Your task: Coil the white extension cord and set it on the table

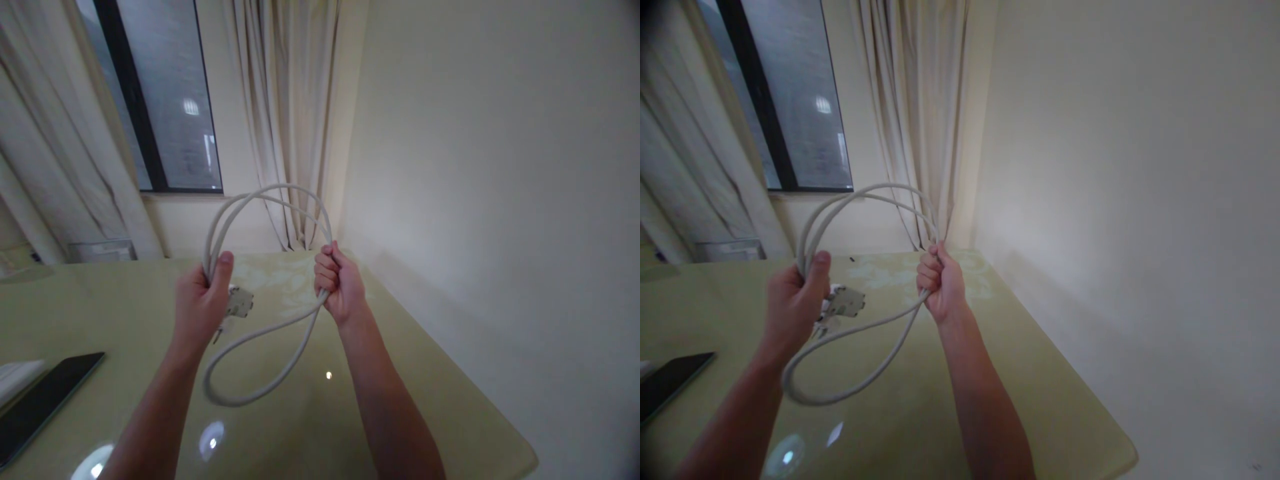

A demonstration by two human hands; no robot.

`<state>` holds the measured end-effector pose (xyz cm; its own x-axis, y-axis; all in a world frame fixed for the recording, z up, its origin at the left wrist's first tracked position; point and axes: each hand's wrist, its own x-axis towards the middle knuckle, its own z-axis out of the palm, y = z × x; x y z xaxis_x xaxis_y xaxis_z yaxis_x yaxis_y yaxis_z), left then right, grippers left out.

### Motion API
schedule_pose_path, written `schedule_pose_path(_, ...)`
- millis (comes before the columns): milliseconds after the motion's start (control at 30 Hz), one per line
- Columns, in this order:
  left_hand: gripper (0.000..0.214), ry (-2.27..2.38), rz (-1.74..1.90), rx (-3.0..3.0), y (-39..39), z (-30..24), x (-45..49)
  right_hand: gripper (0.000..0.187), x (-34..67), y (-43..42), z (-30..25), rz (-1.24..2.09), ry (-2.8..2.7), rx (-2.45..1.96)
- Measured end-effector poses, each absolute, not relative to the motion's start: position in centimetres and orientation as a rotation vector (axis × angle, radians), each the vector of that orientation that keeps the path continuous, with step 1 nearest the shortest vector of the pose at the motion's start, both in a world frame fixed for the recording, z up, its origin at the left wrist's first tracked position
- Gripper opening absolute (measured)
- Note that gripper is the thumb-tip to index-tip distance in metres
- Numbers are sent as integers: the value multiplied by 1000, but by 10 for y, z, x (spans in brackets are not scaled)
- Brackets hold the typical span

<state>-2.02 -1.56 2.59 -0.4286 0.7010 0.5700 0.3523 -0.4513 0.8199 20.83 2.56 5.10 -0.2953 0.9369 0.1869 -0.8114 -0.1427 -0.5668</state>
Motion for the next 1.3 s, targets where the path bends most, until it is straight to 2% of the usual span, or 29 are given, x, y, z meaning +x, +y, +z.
schedule_pose_path(167,22,1353,1825,1940,1,6,9,45,179,23,35,1683,-413,-146)
schedule_pose_path(333,49,911,1433,2045,-4,2,24,50,159,22,30,1634,-263,-226)
schedule_pose_path(467,51,708,1260,1854,-20,10,32,52,156,23,31,1448,-264,-294)
schedule_pose_path(533,46,716,1379,1648,-20,11,37,47,155,24,32,1394,-333,-372)
schedule_pose_path(633,29,760,1740,1213,-15,15,37,39,156,24,35,1467,-482,-465)
schedule_pose_path(700,36,699,1860,997,-11,20,27,36,161,26,39,1593,-479,-463)
schedule_pose_path(900,40,603,1935,825,-11,35,0,40,174,31,44,1704,-469,-331)
schedule_pose_path(1033,37,514,1918,870,-15,30,23,51,157,28,33,1572,-470,-357)
schedule_pose_path(1300,43,467,1928,961,-22,21,51,52,138,12,28,1375,-419,-378)
